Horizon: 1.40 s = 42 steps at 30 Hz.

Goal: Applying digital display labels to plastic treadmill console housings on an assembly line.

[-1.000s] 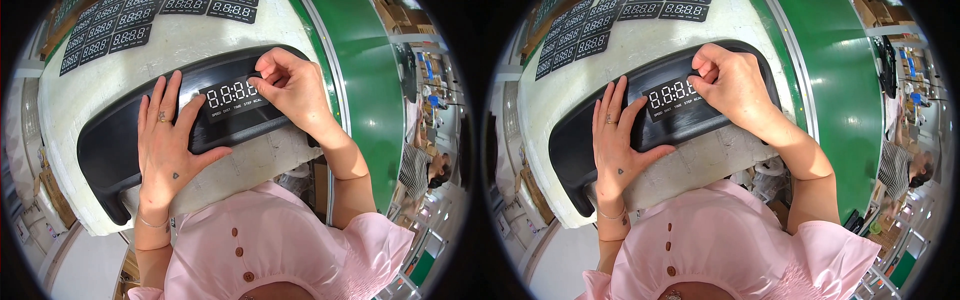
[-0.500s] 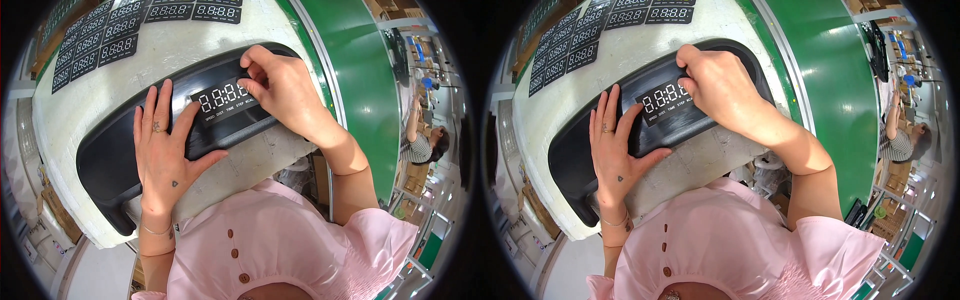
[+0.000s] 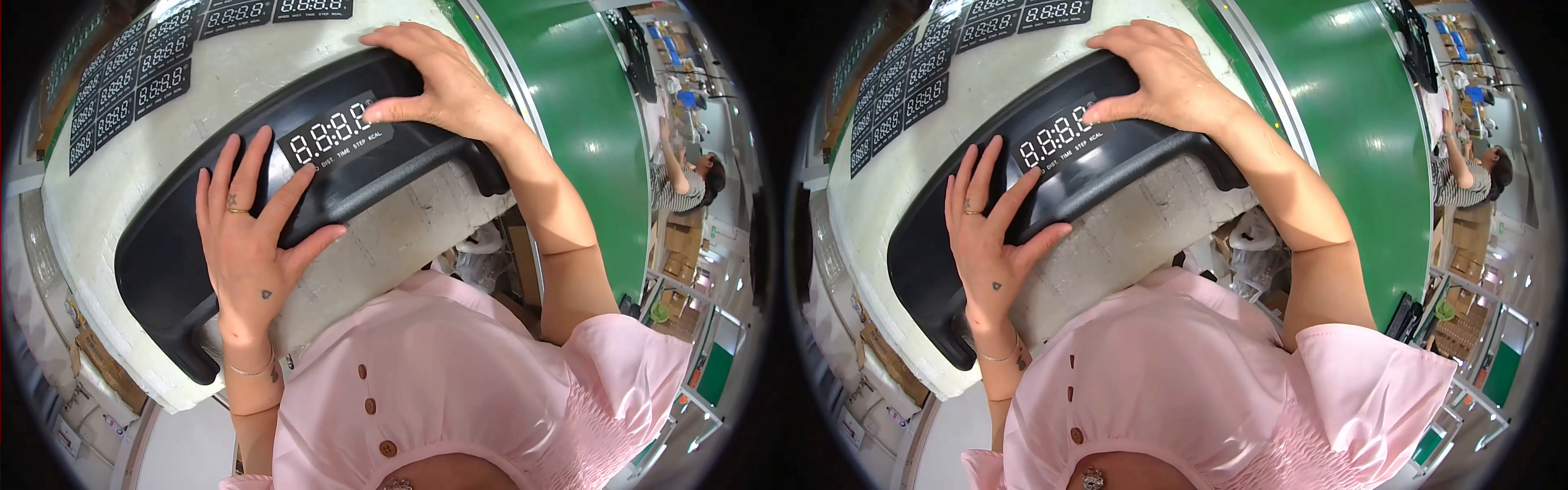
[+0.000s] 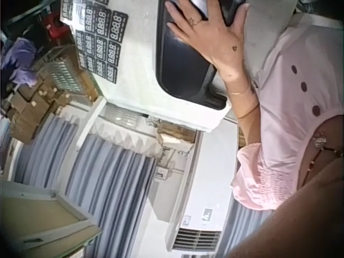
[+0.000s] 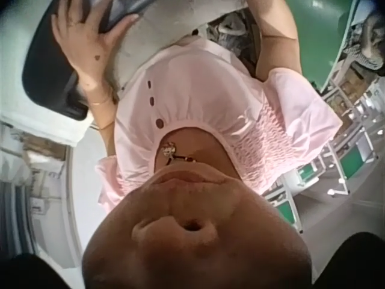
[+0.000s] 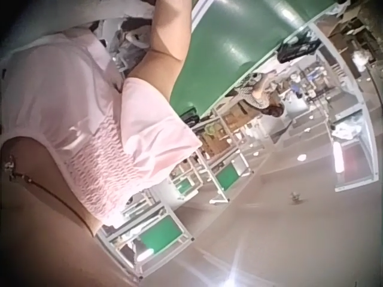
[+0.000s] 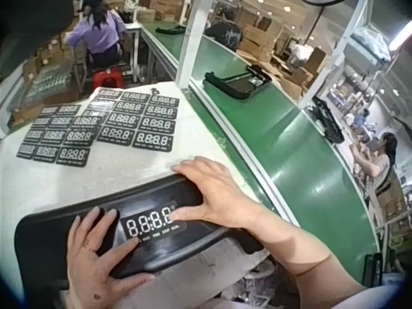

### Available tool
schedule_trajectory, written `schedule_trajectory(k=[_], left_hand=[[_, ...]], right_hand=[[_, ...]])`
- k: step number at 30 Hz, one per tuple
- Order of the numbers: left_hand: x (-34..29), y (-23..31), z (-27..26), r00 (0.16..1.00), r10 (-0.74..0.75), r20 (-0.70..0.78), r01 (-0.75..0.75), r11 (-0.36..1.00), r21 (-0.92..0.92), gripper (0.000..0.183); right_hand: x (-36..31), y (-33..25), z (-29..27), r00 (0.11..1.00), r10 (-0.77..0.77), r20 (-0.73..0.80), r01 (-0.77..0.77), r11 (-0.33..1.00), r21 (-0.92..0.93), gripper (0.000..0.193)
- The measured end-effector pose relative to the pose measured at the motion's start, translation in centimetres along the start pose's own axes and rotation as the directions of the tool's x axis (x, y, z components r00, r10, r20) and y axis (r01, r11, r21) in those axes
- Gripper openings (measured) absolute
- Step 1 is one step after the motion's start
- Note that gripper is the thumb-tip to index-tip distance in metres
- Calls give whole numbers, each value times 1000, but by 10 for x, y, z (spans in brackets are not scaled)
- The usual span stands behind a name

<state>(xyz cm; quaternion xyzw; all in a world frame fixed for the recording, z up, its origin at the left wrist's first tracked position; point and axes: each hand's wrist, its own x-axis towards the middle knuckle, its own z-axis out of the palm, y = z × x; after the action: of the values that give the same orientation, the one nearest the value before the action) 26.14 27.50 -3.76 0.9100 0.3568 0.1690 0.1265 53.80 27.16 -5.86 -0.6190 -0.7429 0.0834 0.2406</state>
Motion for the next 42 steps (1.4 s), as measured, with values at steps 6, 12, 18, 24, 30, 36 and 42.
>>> schedule_trajectory(k=[6,12,18,24,30,36,42], left_hand=[[1,-1,4,990,98,-103,-108,990,-94,49],[-2,-7,9,969,222,-106,-236,961,-145,38],[1,23,-31,796,505,-335,-569,812,-129,22],[-28,4,-62,699,526,-485,-648,753,-117,11],[-48,-32,-64,858,330,-394,-392,916,-86,21],[-19,-96,-68,954,232,-191,-256,960,-112,24],[49,-174,-74,980,106,-167,-130,981,-141,22]], right_hand=[[1,-11,-11,986,-140,94,154,974,-168,96],[59,-47,52,907,-236,348,194,969,152,80],[138,-57,90,485,-391,782,309,913,265,81],[96,-79,-67,644,-525,557,361,850,384,79],[-39,-72,-239,963,252,94,-266,943,200,37],[-117,76,-204,799,379,-468,-573,715,-400,42],[-140,182,-124,561,578,-593,-803,206,-560,47]])
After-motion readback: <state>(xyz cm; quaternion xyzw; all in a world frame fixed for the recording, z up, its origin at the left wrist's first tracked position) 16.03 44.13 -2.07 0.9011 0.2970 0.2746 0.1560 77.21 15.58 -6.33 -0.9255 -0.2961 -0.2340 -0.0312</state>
